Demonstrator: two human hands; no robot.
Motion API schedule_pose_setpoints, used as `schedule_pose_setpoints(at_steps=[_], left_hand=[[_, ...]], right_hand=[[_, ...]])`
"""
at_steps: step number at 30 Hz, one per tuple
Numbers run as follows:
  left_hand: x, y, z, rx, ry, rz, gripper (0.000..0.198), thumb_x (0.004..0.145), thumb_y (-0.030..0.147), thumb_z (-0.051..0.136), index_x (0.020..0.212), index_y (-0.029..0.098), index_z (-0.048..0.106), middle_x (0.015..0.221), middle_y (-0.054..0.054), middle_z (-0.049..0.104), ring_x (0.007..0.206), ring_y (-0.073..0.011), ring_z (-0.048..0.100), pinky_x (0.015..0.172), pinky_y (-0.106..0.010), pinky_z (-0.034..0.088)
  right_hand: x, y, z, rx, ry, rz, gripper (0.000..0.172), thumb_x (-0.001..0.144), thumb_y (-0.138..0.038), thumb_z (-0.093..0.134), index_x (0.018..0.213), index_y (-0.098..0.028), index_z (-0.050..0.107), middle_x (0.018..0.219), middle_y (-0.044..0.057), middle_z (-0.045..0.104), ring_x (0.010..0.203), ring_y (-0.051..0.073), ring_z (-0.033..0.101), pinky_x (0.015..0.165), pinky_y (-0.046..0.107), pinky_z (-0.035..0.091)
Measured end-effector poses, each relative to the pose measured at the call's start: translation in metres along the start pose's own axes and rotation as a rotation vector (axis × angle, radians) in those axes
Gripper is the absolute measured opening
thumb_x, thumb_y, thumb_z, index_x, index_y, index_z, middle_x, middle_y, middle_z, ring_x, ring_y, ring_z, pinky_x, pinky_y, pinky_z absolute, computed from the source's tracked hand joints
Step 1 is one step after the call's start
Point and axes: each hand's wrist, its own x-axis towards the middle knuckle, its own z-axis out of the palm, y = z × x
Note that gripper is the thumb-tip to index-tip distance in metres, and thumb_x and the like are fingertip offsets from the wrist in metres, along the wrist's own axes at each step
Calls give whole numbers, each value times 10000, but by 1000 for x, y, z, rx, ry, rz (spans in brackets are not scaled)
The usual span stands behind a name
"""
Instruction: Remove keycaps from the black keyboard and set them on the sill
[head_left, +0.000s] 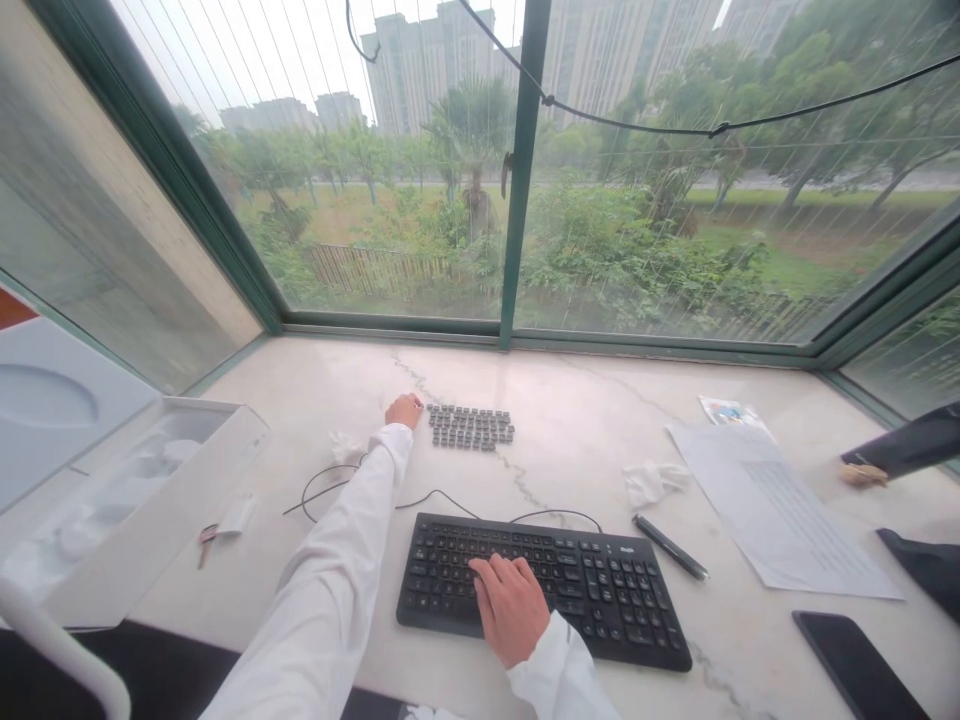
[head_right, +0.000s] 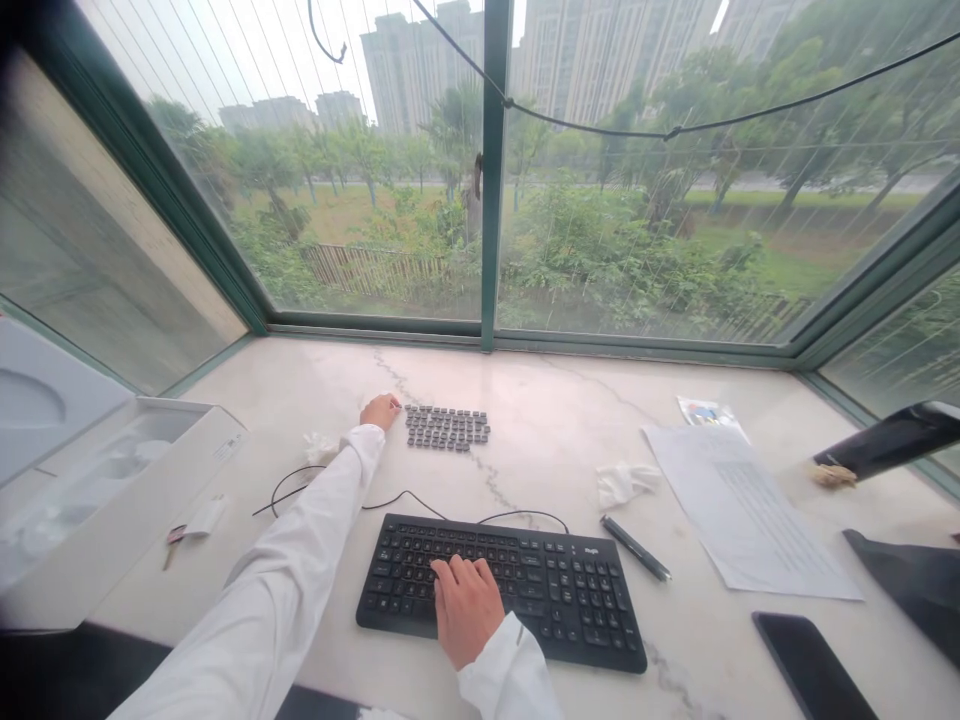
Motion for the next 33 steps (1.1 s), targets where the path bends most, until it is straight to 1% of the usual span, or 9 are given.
schedule_pose_setpoints(at_steps=[2,4,6,8,12,16,19,25,33], left_hand=[[-11,0,-8,-11,30,2,137,818,277,565,927,214,618,1042,-77,629,933,-197,582,777,-282,416],[-32,-1,-16,-26,63,13,182,842,318,536,989,234,603,1072,-62,626,953,-194,578,787,-283,414],[-61,-4,-23,-44,82,47,206,848,363,530,1016,264,597,1094,-30,628,979,-183,570,813,-276,404],[-97,-8,-27,-98,80,152,195,820,390,569,970,277,620,1060,-2,647,965,-178,574,826,-271,396],[-165,-18,-27,-224,-88,267,160,771,370,619,885,269,669,947,15,685,866,-167,597,802,-258,401],[-205,-28,-19,-275,-251,270,124,701,298,670,817,265,697,836,33,699,775,-154,602,756,-247,410],[-216,-34,-14,-311,-307,258,139,680,283,675,813,260,707,816,33,702,723,-146,594,722,-243,420],[-216,-34,-9,-351,-273,238,143,670,287,676,800,242,712,797,28,696,690,-135,581,710,-237,428],[-213,-34,-7,-346,-279,299,164,710,295,624,837,224,701,774,37,681,629,-110,557,679,-230,431]], right_hand=[[2,1,-1,-17,5,-2,255,890,-147,385,1053,-244,556,834,8,570,730,134,511,759,283,297],[6,2,-1,-30,8,-1,250,901,-158,377,1045,-238,565,835,14,573,736,134,519,755,280,298],[10,5,-1,-33,9,3,254,908,-162,372,1047,-234,572,837,17,579,742,131,524,751,276,296],[14,7,0,-31,5,6,257,910,-166,374,1052,-232,577,843,17,586,744,125,527,748,274,291],[22,10,6,4,-17,20,250,909,-176,380,1034,-228,590,852,19,601,745,126,531,753,281,280],[28,3,13,39,-70,18,249,905,-171,384,1033,-228,590,863,20,608,768,136,530,770,290,270],[30,-6,17,39,-104,-6,241,906,-176,387,1030,-223,588,867,23,607,769,137,527,771,291,267],[26,-17,20,26,-124,-33,217,906,-182,399,1017,-232,578,870,6,605,768,129,526,770,288,267],[19,-15,24,-2,-86,-38,206,891,-173,420,1009,-229,580,849,13,608,757,131,532,754,293,268]])
